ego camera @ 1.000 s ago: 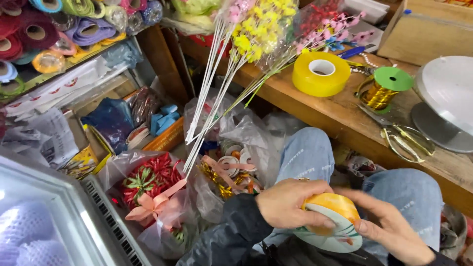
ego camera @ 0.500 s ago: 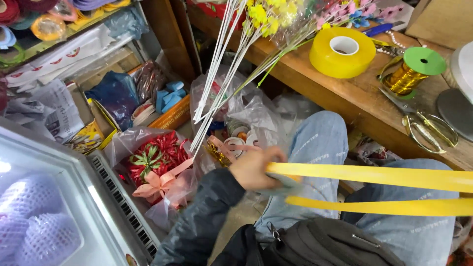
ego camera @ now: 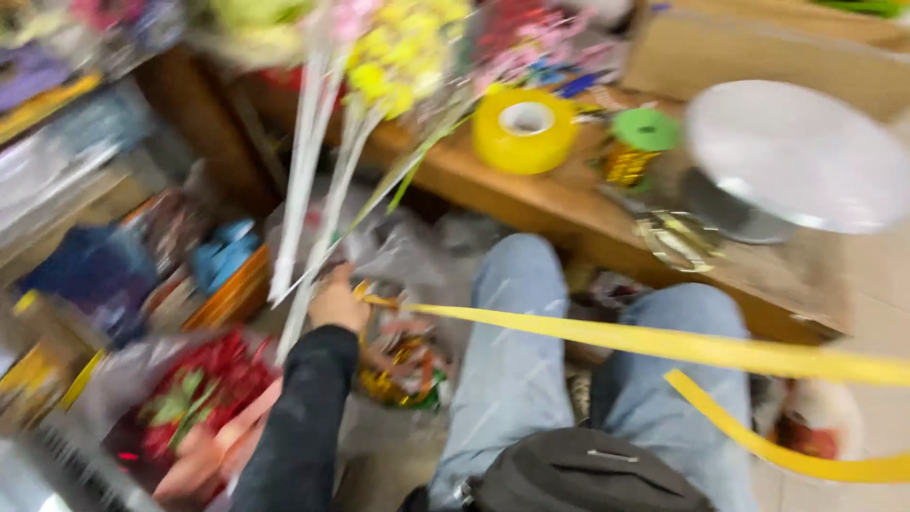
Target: The person sits on the floor and ties a yellow ribbon into a decorative bow. They then attach a gold tinsel piece to the center of the bow and trim the ribbon ends with scissors.
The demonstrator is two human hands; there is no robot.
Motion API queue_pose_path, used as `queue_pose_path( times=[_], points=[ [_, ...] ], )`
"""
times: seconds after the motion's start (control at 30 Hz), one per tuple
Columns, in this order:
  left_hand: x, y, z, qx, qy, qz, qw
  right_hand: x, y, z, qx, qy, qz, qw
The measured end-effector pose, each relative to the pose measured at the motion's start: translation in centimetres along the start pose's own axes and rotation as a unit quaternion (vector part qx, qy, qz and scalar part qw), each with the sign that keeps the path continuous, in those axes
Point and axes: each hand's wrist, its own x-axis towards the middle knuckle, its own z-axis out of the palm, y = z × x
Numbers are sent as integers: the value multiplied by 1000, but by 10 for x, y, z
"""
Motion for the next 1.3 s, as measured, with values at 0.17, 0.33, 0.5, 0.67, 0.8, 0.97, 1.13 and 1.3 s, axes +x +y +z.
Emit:
queue_pose_path(
  times=[0.17,0.33,0.5,0.67,0.8,0.97,1.13,1.3],
  points=[
    [-119,197,-88,-313,-115,251,909,-25,-35,133,-29,74,-69,994],
    [-205,314,-136,-413,-299,483,712,-18,-85,203,-145,-83,-27,986],
    [-201,319,-114,-487,-391,328,709,-34,-72,133,-13,94,-21,995],
    [-193,305,-116,-634,-414,212,618,-39,-64,87,182,71,-140,971],
    [-208,315,-108,-600,-493,186,602,-32,-70,122,182,54,-89,978],
    [-218,325,-104,-637,-489,133,581,-18,-72,140,140,73,-42,987],
    [-223,342,-112,-617,-439,126,640,-2,-64,162,162,43,-30,985],
    [-219,355,-89,-619,-446,93,640,21,-83,176,213,63,-8,975]
  ],
)
